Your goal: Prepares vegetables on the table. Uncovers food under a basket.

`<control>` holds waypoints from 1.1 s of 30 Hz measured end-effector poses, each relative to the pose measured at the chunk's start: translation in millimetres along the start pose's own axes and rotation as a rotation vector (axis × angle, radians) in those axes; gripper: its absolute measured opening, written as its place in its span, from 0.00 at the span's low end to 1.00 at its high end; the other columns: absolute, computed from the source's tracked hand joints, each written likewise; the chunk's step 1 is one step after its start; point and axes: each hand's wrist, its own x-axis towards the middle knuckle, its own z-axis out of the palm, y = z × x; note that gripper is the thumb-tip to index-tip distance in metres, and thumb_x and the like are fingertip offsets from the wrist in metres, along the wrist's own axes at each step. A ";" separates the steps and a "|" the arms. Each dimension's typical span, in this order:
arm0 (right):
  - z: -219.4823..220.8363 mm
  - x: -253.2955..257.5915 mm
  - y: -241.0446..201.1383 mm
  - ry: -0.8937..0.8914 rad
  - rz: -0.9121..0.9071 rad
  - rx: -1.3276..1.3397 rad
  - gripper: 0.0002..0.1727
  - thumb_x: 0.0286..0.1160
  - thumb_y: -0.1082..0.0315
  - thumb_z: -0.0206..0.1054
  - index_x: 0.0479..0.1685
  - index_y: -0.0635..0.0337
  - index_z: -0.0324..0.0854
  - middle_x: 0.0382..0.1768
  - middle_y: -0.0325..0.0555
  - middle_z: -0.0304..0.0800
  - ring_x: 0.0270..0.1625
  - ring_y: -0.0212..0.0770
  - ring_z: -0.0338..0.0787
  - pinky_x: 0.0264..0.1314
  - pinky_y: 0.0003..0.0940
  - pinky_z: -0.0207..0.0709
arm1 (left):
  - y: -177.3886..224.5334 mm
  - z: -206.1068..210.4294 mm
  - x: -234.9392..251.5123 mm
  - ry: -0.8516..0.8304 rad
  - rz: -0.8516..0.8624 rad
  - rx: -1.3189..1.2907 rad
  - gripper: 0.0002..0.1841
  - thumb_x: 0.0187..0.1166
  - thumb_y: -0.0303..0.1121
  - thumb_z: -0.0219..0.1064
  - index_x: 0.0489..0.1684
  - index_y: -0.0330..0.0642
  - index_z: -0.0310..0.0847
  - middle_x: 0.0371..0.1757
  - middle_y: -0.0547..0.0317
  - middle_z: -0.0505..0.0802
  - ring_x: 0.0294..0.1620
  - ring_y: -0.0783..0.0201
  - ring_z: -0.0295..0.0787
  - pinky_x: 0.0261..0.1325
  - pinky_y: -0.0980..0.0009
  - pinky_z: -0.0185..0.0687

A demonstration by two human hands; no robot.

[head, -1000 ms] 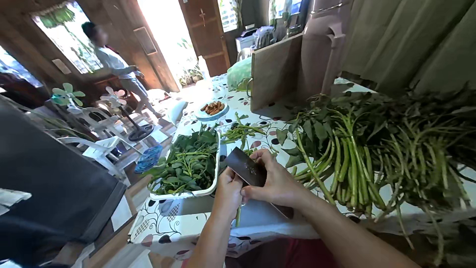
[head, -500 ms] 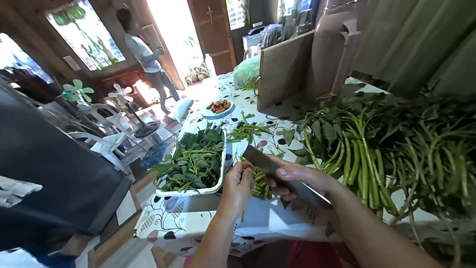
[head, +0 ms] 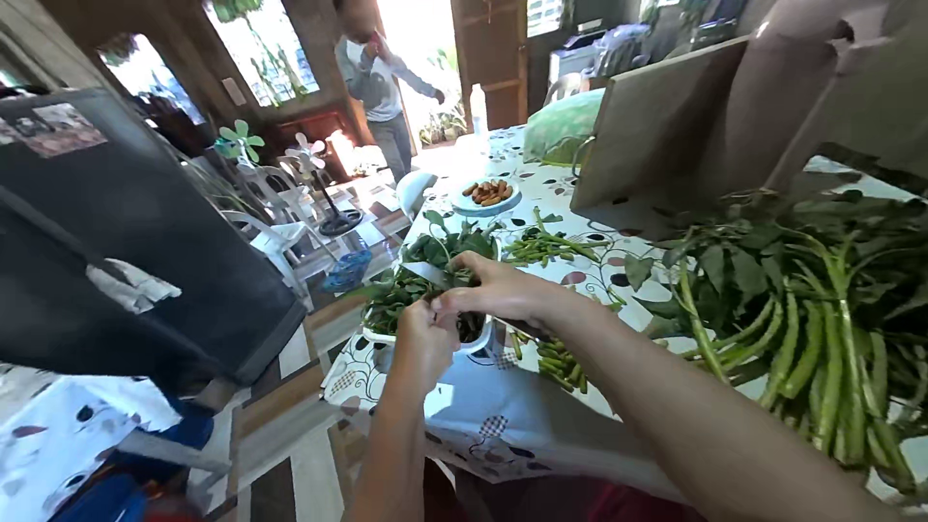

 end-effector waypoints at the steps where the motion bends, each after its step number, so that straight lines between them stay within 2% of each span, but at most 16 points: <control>1: 3.4 8.8 -5.1 -0.013 -0.004 0.013 0.39 0.70 0.44 0.75 0.77 0.54 0.68 0.50 0.57 0.85 0.43 0.46 0.82 0.43 0.46 0.75 | -0.7 -7.5 -1.7 0.009 0.013 0.039 0.09 0.89 0.23 0.54 0.37 0.33 0.77 0.13 0.66 0.75 0.09 0.77 0.67 0.14 0.82 0.64; 2: 5.6 18.4 -8.7 0.000 -0.017 0.008 0.39 0.72 0.42 0.73 0.77 0.54 0.69 0.49 0.55 0.84 0.43 0.44 0.82 0.41 0.43 0.75 | 0.2 -13.7 -6.4 -0.002 0.039 0.076 0.09 0.89 0.24 0.53 0.44 0.31 0.79 0.14 0.66 0.75 0.10 0.77 0.67 0.15 0.82 0.65; 3: 3.6 28.8 -12.0 0.010 -0.007 0.033 0.39 0.73 0.43 0.73 0.78 0.56 0.68 0.57 0.60 0.84 0.53 0.52 0.85 0.52 0.54 0.79 | 1.0 -17.9 -13.9 -0.028 0.084 0.105 0.13 0.89 0.25 0.53 0.55 0.28 0.82 0.15 0.66 0.75 0.11 0.77 0.68 0.15 0.81 0.67; 4: 1.8 38.9 -11.1 0.019 0.014 0.071 0.40 0.73 0.43 0.72 0.79 0.57 0.67 0.62 0.63 0.82 0.58 0.55 0.84 0.57 0.58 0.77 | 0.3 -20.5 -21.2 -0.051 0.119 0.141 0.15 0.89 0.27 0.52 0.61 0.28 0.82 0.15 0.67 0.75 0.11 0.77 0.69 0.16 0.81 0.67; 5: -0.4 45.6 -10.2 0.012 0.055 0.079 0.41 0.74 0.40 0.71 0.81 0.55 0.65 0.63 0.61 0.81 0.56 0.52 0.83 0.55 0.55 0.77 | -2.5 -23.2 -25.0 -0.051 0.152 0.147 0.17 0.89 0.28 0.52 0.65 0.29 0.82 0.15 0.68 0.76 0.11 0.78 0.69 0.16 0.81 0.67; 7: -4.6 51.7 -8.4 -0.052 0.118 0.023 0.41 0.75 0.33 0.65 0.80 0.51 0.66 0.41 0.45 0.77 0.29 0.35 0.72 0.28 0.33 0.68 | -15.1 -31.1 -18.8 -0.007 0.183 0.077 0.16 0.89 0.27 0.53 0.65 0.30 0.82 0.15 0.68 0.75 0.12 0.78 0.68 0.17 0.81 0.66; 9: -11.9 53.5 -8.1 -0.191 0.170 0.009 0.37 0.76 0.32 0.62 0.74 0.49 0.72 0.24 0.38 0.74 0.15 0.29 0.68 0.16 0.24 0.64 | -28.4 -39.6 -8.4 0.010 0.144 -0.036 0.16 0.89 0.26 0.53 0.65 0.30 0.82 0.17 0.69 0.74 0.13 0.78 0.65 0.18 0.82 0.62; 11: -21.1 54.1 -7.3 -0.309 0.176 0.080 0.30 0.79 0.34 0.61 0.60 0.51 0.76 0.18 0.36 0.74 0.11 0.26 0.69 0.12 0.20 0.64 | -33.7 -42.4 -5.6 -0.008 0.085 -0.122 0.16 0.87 0.23 0.51 0.65 0.29 0.80 0.19 0.69 0.73 0.15 0.78 0.63 0.19 0.82 0.60; 13: -31.5 39.3 -10.1 -0.370 0.133 0.219 0.26 0.85 0.38 0.55 0.41 0.54 0.74 0.15 0.35 0.73 0.10 0.25 0.71 0.11 0.18 0.66 | -32.8 -36.9 -6.5 -0.013 0.058 -0.190 0.16 0.87 0.23 0.51 0.64 0.29 0.80 0.19 0.69 0.73 0.14 0.78 0.62 0.17 0.83 0.59; 16: -35.6 2.0 2.4 -0.471 -0.043 0.436 0.27 0.88 0.38 0.45 0.34 0.52 0.71 0.14 0.31 0.73 0.11 0.20 0.73 0.12 0.13 0.69 | -28.2 -23.4 -7.6 -0.023 0.090 -0.278 0.14 0.88 0.23 0.52 0.61 0.29 0.81 0.17 0.70 0.75 0.12 0.80 0.63 0.15 0.85 0.59; 21: -40.4 -35.1 48.7 -0.587 -0.182 0.469 0.27 0.73 0.33 0.62 0.50 0.46 0.69 0.27 0.28 0.77 0.17 0.17 0.75 0.17 0.10 0.71 | -19.9 5.9 -6.0 -0.168 0.168 -0.270 0.11 0.86 0.24 0.52 0.51 0.33 0.82 0.19 0.72 0.77 0.16 0.80 0.67 0.19 0.85 0.63; 24: -40.2 -60.1 56.5 -0.387 -0.140 0.426 0.36 0.67 0.41 0.67 0.72 0.47 0.62 0.29 0.28 0.75 0.18 0.17 0.71 0.18 0.11 0.66 | -19.8 26.0 -5.1 -0.233 0.190 -0.236 0.10 0.86 0.24 0.55 0.48 0.34 0.84 0.20 0.71 0.80 0.16 0.82 0.68 0.19 0.86 0.63; 26: -41.1 -73.3 55.9 -0.273 -0.115 0.385 0.38 0.64 0.44 0.70 0.72 0.46 0.59 0.27 0.27 0.76 0.16 0.17 0.67 0.17 0.12 0.62 | -21.1 32.7 -6.8 -0.264 0.204 -0.190 0.10 0.87 0.26 0.57 0.47 0.34 0.85 0.21 0.72 0.81 0.17 0.82 0.69 0.20 0.86 0.64; 29: -42.3 -87.1 59.9 -0.191 -0.116 0.371 0.39 0.61 0.44 0.74 0.71 0.46 0.59 0.27 0.26 0.76 0.17 0.16 0.69 0.18 0.11 0.63 | -25.9 36.3 -9.8 -0.278 0.253 -0.041 0.11 0.87 0.29 0.57 0.43 0.36 0.87 0.20 0.73 0.80 0.16 0.83 0.70 0.21 0.87 0.66; 31: -37.7 -95.7 61.3 -0.049 -0.111 0.299 0.41 0.59 0.46 0.75 0.73 0.50 0.62 0.33 0.27 0.82 0.26 0.16 0.78 0.27 0.13 0.71 | -27.4 38.9 -12.8 -0.252 0.314 0.089 0.12 0.86 0.32 0.58 0.43 0.36 0.89 0.21 0.72 0.82 0.18 0.85 0.72 0.23 0.87 0.68; 33: -29.1 -100.9 64.0 0.116 -0.089 0.172 0.45 0.57 0.45 0.77 0.77 0.53 0.65 0.42 0.35 0.86 0.39 0.24 0.87 0.42 0.24 0.82 | -26.3 44.2 -18.4 -0.217 0.373 0.208 0.13 0.86 0.33 0.58 0.41 0.36 0.89 0.22 0.70 0.84 0.19 0.84 0.74 0.26 0.86 0.71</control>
